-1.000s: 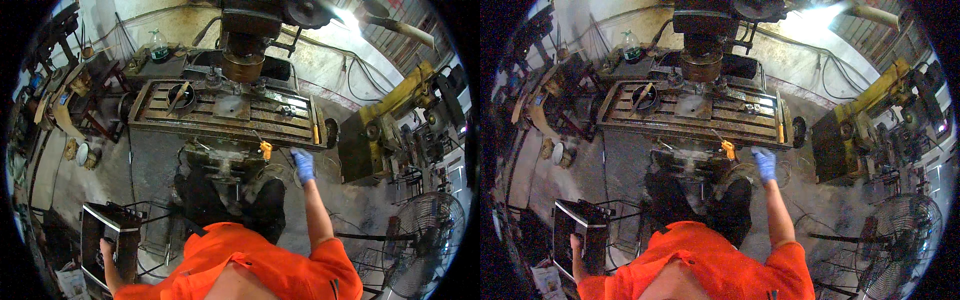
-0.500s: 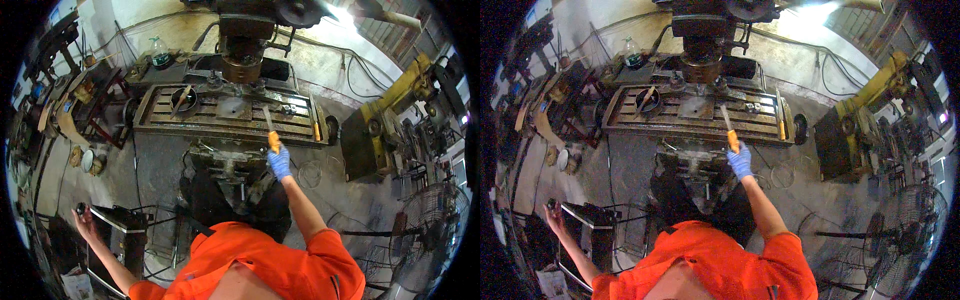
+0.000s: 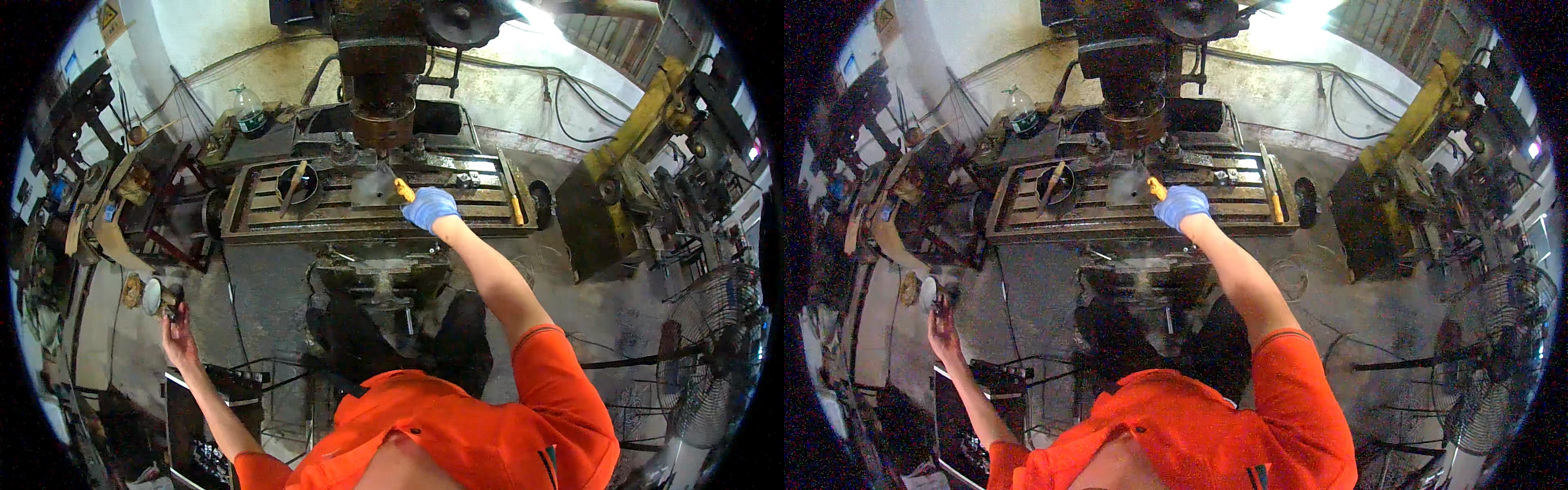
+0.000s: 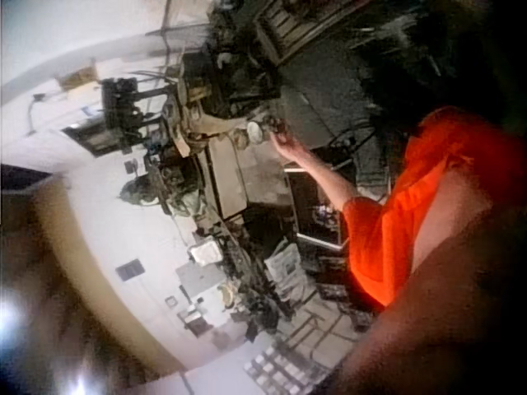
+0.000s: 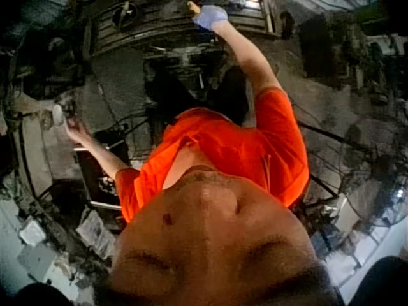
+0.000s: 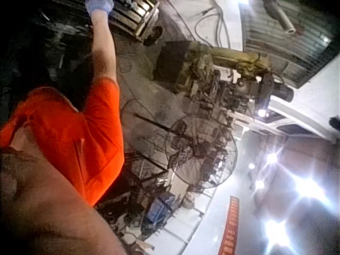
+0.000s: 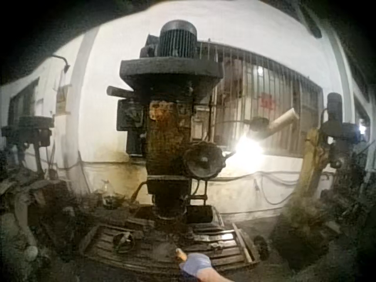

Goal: The person picks up small metal components from a bin and places them into a metal plate on a milling machine table, using a screwdriver to position the components.

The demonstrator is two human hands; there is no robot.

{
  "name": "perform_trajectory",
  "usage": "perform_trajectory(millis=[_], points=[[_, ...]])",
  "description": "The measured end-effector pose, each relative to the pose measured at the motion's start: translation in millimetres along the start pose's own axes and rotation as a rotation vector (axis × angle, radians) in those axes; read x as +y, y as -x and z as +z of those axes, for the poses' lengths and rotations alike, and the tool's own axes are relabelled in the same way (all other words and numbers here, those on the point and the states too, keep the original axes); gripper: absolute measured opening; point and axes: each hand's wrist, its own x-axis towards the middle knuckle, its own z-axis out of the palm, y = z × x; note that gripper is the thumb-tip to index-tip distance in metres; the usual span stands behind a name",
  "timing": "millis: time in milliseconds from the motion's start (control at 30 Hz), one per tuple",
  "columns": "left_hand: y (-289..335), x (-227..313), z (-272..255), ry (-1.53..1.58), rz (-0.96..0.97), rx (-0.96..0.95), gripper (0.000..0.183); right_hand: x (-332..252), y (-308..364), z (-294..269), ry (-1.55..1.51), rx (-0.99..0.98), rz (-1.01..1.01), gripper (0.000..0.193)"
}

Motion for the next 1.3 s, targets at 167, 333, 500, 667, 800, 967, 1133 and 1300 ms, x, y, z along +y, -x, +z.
perform_trajectory(millis=[167,333,500,667,800,967,1133,1300], points=[[-4.5,-17.9,2.5,-0.117,-0.016,-0.069,0.029,-8.0,-4.6,-5.2,-0.021,-0.012,-0.013,0.038],[17.6,-99.7,84.7,-0.372,-0.255,-0.108,0.025,10.9,68.1,-7.4,-0.071,-0.305,-0.394,0.042],[51.8,-205.3,228.2,-0.536,-0.495,-0.299,0.038,41.6,127.0,1.8,-0.076,-0.264,-0.573,0.041],[36.9,-275.8,302.7,-0.685,-0.476,-0.533,0.027,72.2,136.5,-10.3,-0.195,-0.149,-0.385,0.037],[-0.7,-310.7,326.1,-0.982,-0.092,-0.701,0.028,93.1,114.4,-39.6,-0.324,0.005,-0.491,0.026],[-35.0,-337.0,328.8,-1.465,0.546,-0.889,0.019,101.0,61.9,-22.9,-0.633,0.234,-0.43,0.019],[-29.7,-337.1,334.4,-1.715,0.553,-0.867,0.02,117.8,22.5,74.5,-0.633,0.124,-0.287,0.026],[-24.2,-329.8,334.1,-1.71,0.55,-0.823,0.018,92.6,51.9,96.4,-0.207,0.065,0.082,0.04]])
